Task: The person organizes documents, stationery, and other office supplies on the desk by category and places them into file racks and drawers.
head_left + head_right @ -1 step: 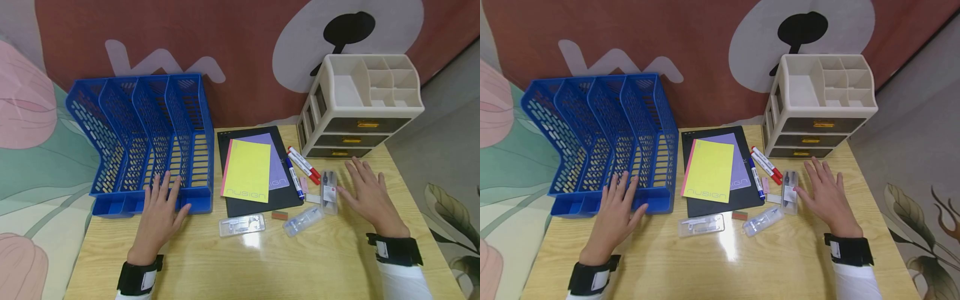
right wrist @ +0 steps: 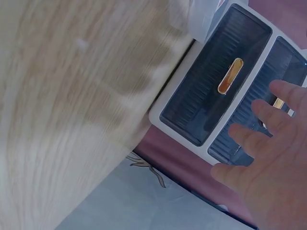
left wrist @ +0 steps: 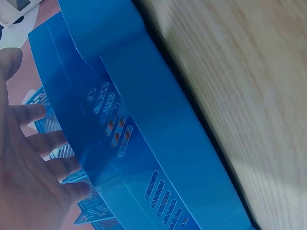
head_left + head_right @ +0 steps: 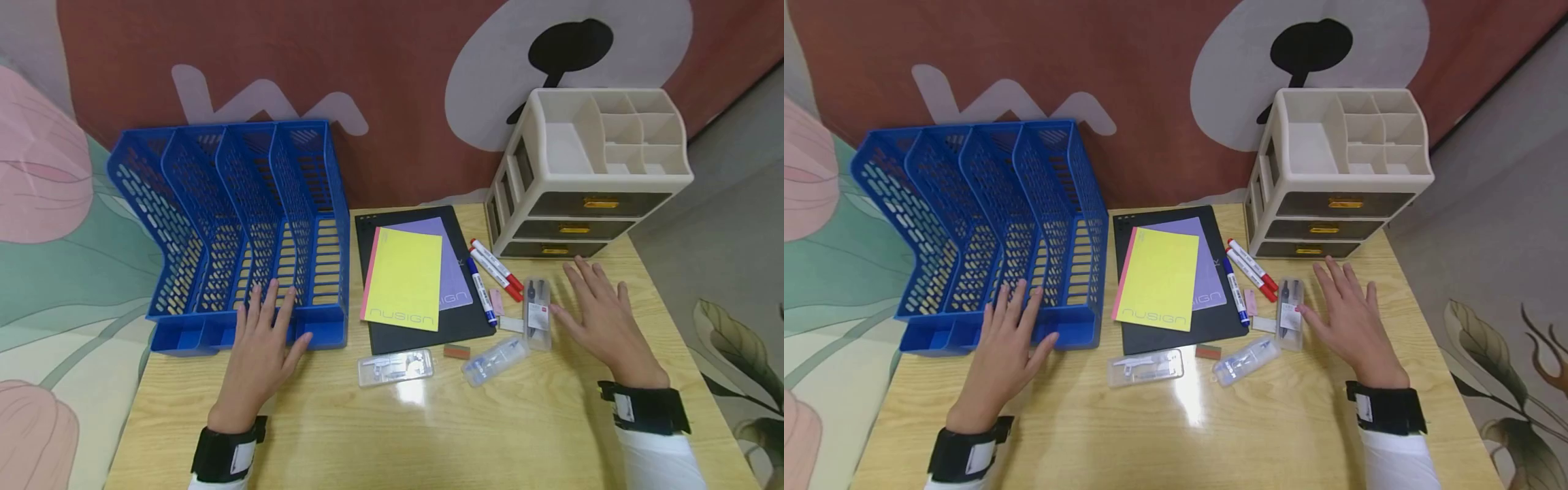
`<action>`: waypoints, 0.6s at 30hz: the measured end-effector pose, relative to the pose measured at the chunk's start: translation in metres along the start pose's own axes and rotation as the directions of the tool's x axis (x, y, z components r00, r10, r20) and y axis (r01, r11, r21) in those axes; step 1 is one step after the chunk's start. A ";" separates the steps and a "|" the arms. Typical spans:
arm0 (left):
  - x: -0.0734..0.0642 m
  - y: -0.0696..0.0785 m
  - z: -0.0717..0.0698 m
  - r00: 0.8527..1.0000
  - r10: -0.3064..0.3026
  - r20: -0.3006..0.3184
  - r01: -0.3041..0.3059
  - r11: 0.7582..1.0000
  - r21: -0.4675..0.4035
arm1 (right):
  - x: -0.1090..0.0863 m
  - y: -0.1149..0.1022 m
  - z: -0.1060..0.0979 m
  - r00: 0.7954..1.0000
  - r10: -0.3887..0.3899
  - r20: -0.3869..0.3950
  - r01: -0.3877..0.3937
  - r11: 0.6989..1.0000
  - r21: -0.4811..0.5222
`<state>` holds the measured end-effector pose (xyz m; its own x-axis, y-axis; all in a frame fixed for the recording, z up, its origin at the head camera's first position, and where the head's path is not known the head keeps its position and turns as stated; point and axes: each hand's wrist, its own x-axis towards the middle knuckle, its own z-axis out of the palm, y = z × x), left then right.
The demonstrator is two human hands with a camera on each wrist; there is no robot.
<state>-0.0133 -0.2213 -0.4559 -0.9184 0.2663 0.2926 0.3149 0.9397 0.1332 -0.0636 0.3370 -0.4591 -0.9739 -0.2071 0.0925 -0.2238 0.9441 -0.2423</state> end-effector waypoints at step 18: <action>0.015 0.016 -0.008 0.987 0.107 -0.123 -0.116 0.991 -0.065 | 0.006 -0.033 0.006 0.992 -0.108 -0.062 0.111 0.992 0.053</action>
<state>-0.0201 -0.2036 -0.4417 -0.8430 0.3371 0.4191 0.4338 0.8868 0.1593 -0.0619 0.3029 -0.4560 -0.9399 -0.2917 0.1775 -0.3325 0.9001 -0.2815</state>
